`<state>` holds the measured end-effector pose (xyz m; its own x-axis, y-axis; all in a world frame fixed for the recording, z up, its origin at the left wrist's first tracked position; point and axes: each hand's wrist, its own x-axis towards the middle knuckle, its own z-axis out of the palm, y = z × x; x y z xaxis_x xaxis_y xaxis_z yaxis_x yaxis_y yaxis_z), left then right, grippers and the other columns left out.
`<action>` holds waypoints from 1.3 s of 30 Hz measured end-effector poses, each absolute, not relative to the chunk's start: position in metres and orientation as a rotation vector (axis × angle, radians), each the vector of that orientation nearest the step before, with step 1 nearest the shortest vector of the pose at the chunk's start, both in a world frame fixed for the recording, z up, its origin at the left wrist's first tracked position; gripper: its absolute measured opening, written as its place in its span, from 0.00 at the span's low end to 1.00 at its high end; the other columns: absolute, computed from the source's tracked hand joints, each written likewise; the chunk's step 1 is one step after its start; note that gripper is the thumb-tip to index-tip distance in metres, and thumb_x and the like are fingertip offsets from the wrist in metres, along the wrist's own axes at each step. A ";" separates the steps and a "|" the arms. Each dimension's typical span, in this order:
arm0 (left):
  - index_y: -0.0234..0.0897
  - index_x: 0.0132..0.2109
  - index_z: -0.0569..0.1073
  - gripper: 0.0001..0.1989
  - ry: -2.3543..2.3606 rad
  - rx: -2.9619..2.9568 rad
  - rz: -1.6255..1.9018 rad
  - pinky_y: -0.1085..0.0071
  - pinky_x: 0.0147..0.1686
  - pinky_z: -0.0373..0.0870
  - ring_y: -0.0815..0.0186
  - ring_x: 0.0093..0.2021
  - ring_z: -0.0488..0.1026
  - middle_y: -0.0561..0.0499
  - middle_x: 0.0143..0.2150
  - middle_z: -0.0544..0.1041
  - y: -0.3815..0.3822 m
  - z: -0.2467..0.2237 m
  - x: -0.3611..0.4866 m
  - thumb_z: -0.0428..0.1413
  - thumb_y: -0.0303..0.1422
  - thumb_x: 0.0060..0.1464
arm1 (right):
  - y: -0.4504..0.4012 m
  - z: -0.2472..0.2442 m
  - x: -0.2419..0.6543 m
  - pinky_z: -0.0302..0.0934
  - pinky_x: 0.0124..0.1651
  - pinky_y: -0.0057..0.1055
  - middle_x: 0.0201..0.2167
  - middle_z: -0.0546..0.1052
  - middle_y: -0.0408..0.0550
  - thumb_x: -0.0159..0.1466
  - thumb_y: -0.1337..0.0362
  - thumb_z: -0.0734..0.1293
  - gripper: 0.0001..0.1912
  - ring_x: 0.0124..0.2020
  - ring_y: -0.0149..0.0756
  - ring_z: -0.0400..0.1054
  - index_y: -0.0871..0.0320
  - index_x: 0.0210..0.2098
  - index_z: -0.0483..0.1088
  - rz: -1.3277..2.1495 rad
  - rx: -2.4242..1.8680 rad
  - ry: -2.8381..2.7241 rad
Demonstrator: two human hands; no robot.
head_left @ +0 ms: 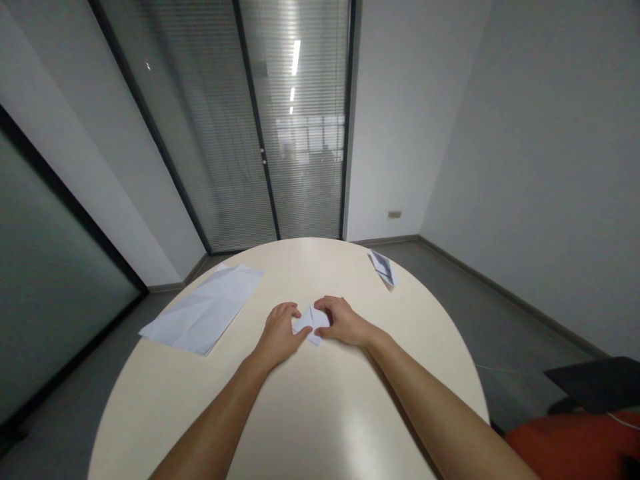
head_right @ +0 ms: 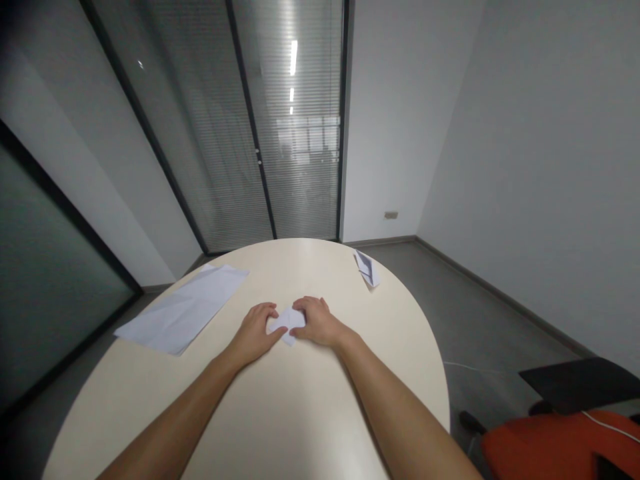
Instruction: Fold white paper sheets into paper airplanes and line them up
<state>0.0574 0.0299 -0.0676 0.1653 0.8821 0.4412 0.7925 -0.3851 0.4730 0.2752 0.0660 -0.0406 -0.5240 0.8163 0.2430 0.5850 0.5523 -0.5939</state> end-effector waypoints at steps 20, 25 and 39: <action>0.40 0.45 0.72 0.15 1.632 2.252 1.063 0.53 0.52 0.71 0.54 0.49 0.73 0.47 0.45 0.77 0.024 -0.056 0.061 0.66 0.31 0.51 | 0.059 -0.029 0.273 0.44 0.68 0.58 0.43 0.81 0.48 0.55 0.65 0.77 0.30 0.47 0.45 0.75 0.56 0.56 0.69 0.779 -1.102 -2.231; 0.40 0.51 0.71 0.17 1.588 2.337 1.107 0.51 0.57 0.68 0.56 0.47 0.75 0.48 0.43 0.79 0.024 -0.053 0.064 0.62 0.30 0.55 | 0.063 -0.033 0.274 0.63 0.57 0.41 0.45 0.81 0.50 0.59 0.70 0.73 0.24 0.48 0.42 0.74 0.55 0.55 0.71 0.707 -0.992 -2.125; 0.40 0.45 0.75 0.10 1.505 2.503 1.374 0.59 0.50 0.70 0.58 0.44 0.77 0.47 0.40 0.81 0.017 -0.030 0.066 0.50 0.36 0.69 | 0.055 -0.015 0.273 0.65 0.52 0.40 0.42 0.80 0.50 0.72 0.56 0.64 0.13 0.45 0.41 0.73 0.52 0.50 0.75 0.390 -0.861 -2.061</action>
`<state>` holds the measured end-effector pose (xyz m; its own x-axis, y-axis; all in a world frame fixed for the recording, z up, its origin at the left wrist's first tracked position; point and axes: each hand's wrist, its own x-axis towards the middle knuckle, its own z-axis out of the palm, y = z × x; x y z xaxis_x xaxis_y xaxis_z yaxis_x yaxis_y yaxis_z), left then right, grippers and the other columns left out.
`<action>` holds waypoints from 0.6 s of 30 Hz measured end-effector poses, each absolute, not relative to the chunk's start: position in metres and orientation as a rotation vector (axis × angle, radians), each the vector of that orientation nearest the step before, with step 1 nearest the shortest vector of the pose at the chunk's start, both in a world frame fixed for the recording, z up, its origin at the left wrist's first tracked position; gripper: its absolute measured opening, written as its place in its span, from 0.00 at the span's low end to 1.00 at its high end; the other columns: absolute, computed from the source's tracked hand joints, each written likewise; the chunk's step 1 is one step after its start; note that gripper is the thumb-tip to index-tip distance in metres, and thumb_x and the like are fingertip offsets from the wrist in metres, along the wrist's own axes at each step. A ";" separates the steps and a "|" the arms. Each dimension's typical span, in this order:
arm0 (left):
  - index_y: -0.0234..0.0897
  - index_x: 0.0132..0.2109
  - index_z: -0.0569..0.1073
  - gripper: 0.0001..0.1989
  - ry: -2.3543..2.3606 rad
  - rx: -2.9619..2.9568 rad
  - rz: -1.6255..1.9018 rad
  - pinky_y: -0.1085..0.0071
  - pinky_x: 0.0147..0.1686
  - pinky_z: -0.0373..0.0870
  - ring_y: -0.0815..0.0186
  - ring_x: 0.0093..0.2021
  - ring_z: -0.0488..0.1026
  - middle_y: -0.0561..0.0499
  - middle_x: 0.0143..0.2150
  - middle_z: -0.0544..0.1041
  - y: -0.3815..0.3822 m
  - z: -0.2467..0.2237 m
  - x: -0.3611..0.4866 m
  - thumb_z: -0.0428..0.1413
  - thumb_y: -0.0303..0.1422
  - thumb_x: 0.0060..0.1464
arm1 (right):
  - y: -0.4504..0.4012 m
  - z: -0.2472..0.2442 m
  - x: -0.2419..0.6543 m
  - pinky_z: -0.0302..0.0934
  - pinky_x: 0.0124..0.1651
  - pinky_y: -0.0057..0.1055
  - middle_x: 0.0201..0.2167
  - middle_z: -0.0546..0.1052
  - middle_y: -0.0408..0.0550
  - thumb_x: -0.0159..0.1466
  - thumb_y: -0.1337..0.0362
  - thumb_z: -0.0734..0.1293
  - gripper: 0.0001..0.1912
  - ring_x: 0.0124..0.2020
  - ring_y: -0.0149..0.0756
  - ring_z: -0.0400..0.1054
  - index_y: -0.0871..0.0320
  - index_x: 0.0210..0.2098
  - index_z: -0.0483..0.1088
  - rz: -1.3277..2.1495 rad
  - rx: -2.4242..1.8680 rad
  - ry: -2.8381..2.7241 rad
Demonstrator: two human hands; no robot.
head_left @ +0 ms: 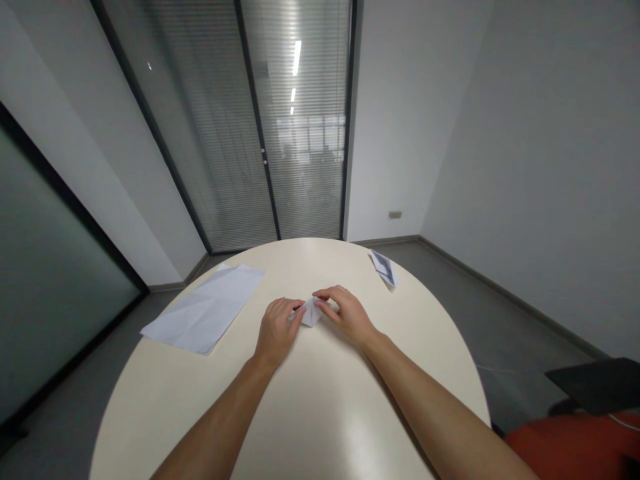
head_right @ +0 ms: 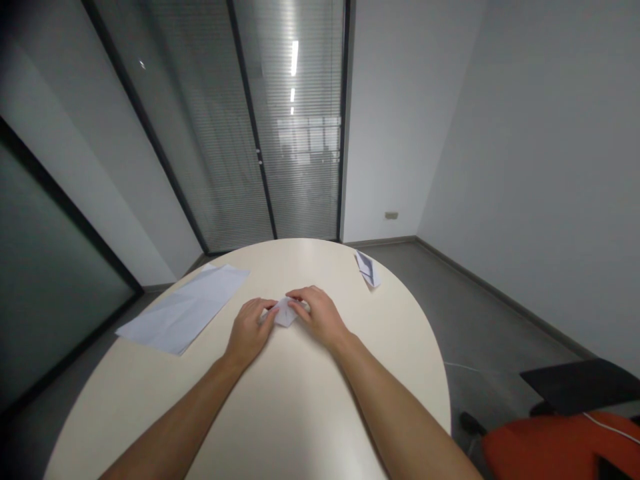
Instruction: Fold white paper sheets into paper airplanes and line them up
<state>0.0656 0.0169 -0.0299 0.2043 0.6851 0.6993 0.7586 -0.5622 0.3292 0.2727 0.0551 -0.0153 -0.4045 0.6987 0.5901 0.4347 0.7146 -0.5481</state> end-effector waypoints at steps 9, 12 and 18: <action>0.40 0.42 0.74 0.10 -1.471 -2.405 -1.390 0.64 0.48 0.71 0.61 0.44 0.76 0.48 0.40 0.80 0.016 -0.030 0.066 0.49 0.34 0.69 | 0.053 -0.013 0.272 0.65 0.51 0.39 0.41 0.80 0.49 0.74 0.57 0.62 0.12 0.45 0.41 0.71 0.53 0.44 0.76 0.422 -0.796 -2.086; 0.40 0.42 0.74 0.09 -1.490 -2.400 -1.414 0.65 0.47 0.71 0.61 0.44 0.75 0.49 0.40 0.79 0.015 -0.029 0.066 0.50 0.34 0.69 | 0.052 -0.013 0.272 0.65 0.50 0.38 0.40 0.80 0.49 0.74 0.57 0.62 0.12 0.45 0.41 0.71 0.53 0.43 0.75 0.429 -0.817 -2.077; 0.40 0.41 0.74 0.08 -1.490 -2.382 -1.441 0.66 0.47 0.70 0.62 0.44 0.75 0.49 0.40 0.79 0.015 -0.030 0.067 0.50 0.33 0.68 | 0.052 -0.014 0.271 0.64 0.49 0.36 0.40 0.79 0.49 0.74 0.57 0.62 0.11 0.44 0.39 0.71 0.54 0.43 0.74 0.426 -0.834 -2.059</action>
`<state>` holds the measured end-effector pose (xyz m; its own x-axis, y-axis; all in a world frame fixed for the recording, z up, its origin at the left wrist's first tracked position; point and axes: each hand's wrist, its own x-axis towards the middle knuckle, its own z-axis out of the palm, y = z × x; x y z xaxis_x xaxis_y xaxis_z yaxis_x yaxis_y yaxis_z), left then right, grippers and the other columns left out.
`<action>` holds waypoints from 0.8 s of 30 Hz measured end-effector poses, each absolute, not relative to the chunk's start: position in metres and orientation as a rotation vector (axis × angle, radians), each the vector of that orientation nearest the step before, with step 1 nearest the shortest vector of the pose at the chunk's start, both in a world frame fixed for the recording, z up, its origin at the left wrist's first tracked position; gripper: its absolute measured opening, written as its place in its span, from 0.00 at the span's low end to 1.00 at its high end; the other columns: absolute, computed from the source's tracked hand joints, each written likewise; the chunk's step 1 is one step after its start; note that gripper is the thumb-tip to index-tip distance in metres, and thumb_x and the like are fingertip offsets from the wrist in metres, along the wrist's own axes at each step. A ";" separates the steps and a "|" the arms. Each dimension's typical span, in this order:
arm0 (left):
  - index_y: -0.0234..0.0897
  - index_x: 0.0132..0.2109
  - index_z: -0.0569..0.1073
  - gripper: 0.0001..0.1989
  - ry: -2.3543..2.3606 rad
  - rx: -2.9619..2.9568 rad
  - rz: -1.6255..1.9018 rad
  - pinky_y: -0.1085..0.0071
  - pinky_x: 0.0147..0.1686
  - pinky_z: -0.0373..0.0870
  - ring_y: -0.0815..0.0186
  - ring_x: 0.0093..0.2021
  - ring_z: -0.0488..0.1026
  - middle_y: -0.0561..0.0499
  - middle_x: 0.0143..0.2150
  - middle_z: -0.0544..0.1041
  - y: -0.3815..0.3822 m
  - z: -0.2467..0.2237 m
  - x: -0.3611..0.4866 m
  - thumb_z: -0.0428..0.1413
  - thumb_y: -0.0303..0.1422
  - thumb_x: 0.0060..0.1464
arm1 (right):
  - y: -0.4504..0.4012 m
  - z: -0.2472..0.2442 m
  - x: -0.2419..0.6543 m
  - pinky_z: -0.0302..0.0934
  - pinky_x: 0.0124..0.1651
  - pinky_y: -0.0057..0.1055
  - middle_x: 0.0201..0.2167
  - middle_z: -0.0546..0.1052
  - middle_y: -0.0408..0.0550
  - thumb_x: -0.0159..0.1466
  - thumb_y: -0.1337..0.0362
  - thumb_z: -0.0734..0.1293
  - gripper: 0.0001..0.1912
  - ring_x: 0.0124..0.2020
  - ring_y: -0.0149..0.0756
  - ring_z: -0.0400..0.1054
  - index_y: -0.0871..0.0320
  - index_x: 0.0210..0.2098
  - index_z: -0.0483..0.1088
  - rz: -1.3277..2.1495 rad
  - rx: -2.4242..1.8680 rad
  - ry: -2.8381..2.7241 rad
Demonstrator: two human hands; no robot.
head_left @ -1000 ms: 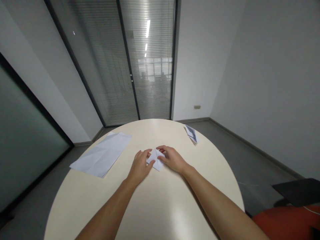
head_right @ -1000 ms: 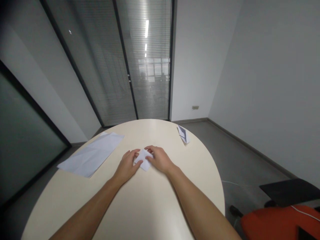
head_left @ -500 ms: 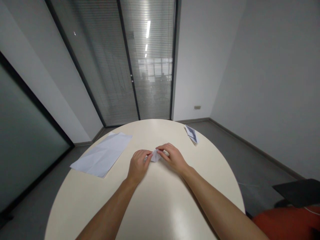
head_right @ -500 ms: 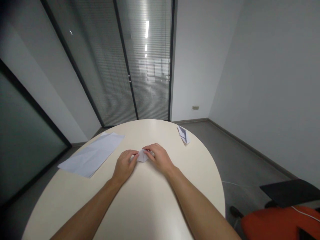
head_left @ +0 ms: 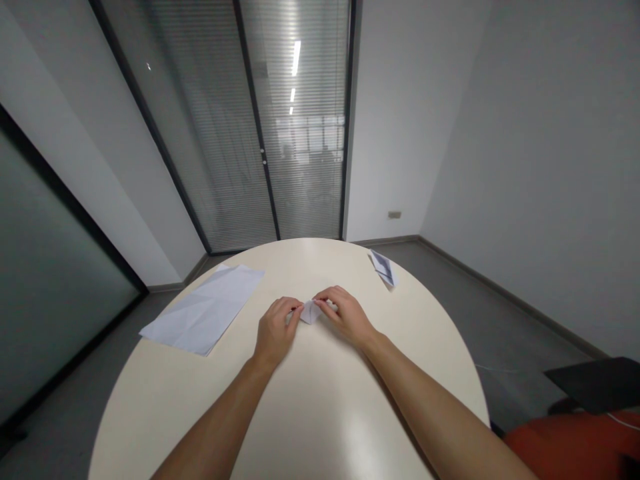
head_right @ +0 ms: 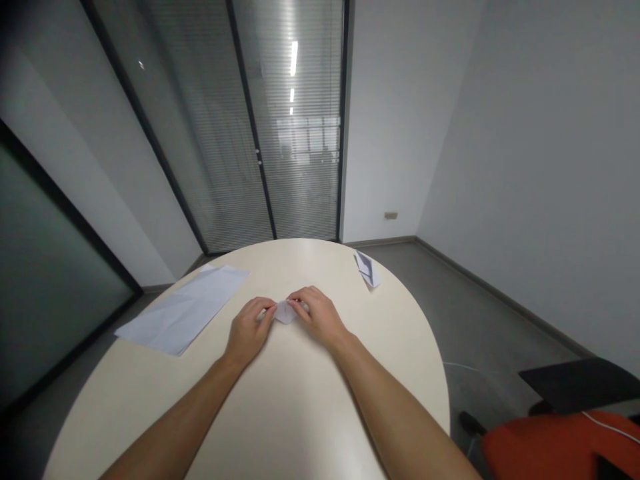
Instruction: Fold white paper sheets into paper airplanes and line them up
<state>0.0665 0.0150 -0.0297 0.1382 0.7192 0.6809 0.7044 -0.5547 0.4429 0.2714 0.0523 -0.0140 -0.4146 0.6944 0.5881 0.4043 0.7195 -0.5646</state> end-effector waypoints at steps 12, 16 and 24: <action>0.39 0.42 0.73 0.08 1.597 2.201 1.472 0.67 0.46 0.69 0.61 0.43 0.75 0.49 0.40 0.78 0.022 -0.039 0.063 0.50 0.34 0.68 | 0.064 -0.026 0.275 0.63 0.46 0.34 0.40 0.78 0.48 0.73 0.61 0.61 0.09 0.43 0.38 0.71 0.54 0.44 0.72 0.470 -0.971 -1.973; 0.40 0.42 0.73 0.08 1.647 2.093 1.508 0.66 0.44 0.70 0.61 0.42 0.76 0.49 0.40 0.78 0.024 -0.041 0.062 0.50 0.36 0.67 | 0.067 -0.029 0.277 0.62 0.45 0.34 0.40 0.78 0.47 0.72 0.61 0.61 0.08 0.41 0.38 0.72 0.54 0.44 0.70 0.505 -1.024 -1.908; 0.40 0.44 0.72 0.10 1.704 1.972 1.521 0.64 0.44 0.72 0.60 0.41 0.76 0.47 0.41 0.79 0.026 -0.043 0.061 0.49 0.38 0.67 | 0.071 -0.034 0.280 0.63 0.47 0.34 0.43 0.79 0.48 0.71 0.63 0.60 0.11 0.43 0.38 0.72 0.53 0.50 0.70 0.489 -1.027 -1.918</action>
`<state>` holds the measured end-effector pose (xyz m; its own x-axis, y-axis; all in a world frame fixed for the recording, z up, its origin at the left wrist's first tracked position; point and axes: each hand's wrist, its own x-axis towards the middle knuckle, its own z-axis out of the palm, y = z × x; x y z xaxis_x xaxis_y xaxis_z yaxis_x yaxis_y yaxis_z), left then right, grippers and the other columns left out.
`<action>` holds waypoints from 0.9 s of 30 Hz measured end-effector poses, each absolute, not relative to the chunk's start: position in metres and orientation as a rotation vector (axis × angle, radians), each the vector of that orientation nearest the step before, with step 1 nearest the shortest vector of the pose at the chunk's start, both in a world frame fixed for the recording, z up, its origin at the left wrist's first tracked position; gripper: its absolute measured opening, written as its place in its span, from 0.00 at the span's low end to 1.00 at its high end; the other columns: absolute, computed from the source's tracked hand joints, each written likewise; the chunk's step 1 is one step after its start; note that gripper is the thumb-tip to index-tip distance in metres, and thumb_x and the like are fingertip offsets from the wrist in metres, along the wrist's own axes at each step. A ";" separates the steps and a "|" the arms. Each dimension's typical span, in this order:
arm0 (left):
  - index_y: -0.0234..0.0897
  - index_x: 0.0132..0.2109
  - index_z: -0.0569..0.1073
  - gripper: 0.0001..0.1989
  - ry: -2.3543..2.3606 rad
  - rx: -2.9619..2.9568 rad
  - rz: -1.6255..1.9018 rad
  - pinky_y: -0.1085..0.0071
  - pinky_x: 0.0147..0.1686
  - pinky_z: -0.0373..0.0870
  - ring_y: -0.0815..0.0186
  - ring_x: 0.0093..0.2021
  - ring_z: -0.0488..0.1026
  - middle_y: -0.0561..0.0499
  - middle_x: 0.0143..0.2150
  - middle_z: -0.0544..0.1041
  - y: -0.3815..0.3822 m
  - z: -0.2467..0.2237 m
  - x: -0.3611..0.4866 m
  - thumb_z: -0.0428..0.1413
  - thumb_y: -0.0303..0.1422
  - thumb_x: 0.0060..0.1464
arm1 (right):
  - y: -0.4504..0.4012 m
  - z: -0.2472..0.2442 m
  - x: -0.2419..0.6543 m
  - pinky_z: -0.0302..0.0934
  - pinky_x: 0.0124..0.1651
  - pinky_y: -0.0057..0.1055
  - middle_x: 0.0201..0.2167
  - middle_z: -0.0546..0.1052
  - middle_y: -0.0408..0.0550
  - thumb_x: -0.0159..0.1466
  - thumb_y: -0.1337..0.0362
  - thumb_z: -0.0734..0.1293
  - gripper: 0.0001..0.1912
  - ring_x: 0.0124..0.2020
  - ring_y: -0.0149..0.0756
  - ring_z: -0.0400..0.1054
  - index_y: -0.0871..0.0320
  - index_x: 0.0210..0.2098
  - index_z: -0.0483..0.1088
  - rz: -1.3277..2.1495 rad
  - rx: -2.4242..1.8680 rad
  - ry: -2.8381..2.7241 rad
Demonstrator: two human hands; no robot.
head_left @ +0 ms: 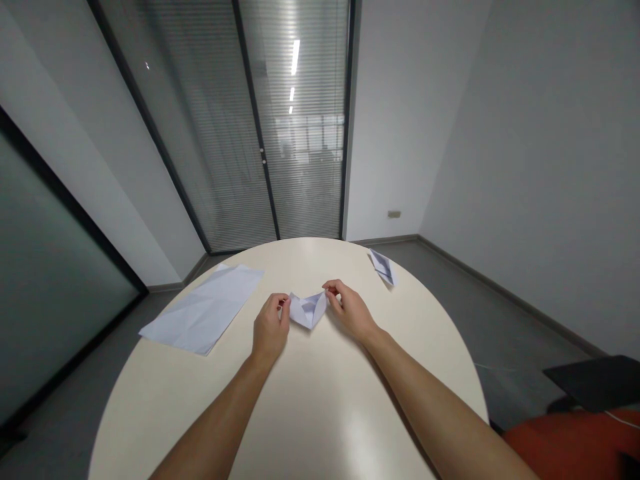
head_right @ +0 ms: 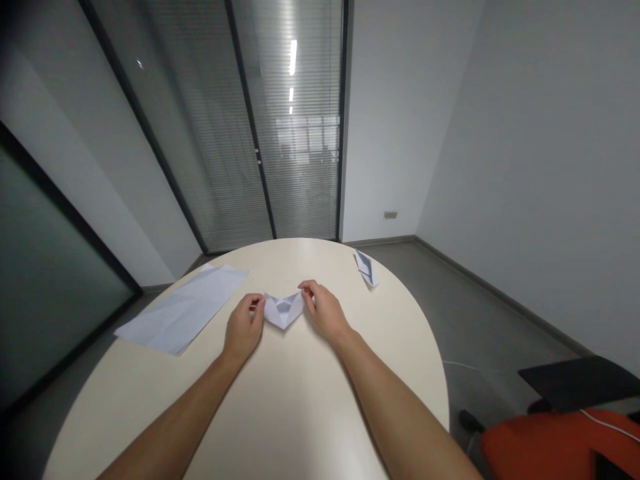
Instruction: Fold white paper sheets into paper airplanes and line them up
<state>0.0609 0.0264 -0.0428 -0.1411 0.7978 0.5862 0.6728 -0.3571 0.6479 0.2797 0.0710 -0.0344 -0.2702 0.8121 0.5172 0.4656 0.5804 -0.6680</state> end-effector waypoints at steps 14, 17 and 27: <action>0.39 0.46 0.70 0.13 1.797 1.786 1.588 0.62 0.42 0.74 0.58 0.40 0.79 0.44 0.41 0.80 0.029 -0.044 0.059 0.46 0.41 0.66 | 0.073 -0.034 0.285 0.60 0.42 0.33 0.39 0.79 0.48 0.67 0.67 0.62 0.09 0.38 0.38 0.71 0.56 0.44 0.72 0.422 -1.333 -1.865; 0.39 0.46 0.69 0.12 1.821 1.759 1.586 0.62 0.41 0.74 0.57 0.38 0.79 0.44 0.40 0.80 0.029 -0.045 0.058 0.46 0.41 0.66 | 0.074 -0.034 0.287 0.61 0.43 0.33 0.41 0.79 0.50 0.67 0.68 0.61 0.12 0.39 0.39 0.72 0.57 0.48 0.71 0.417 -1.396 -1.863; 0.40 0.47 0.67 0.08 1.751 1.680 1.615 0.65 0.39 0.76 0.59 0.39 0.82 0.43 0.43 0.83 0.032 -0.049 0.057 0.50 0.37 0.64 | 0.076 -0.036 0.291 0.61 0.59 0.40 0.51 0.79 0.56 0.64 0.71 0.63 0.18 0.53 0.44 0.70 0.60 0.52 0.74 0.384 -1.368 -1.974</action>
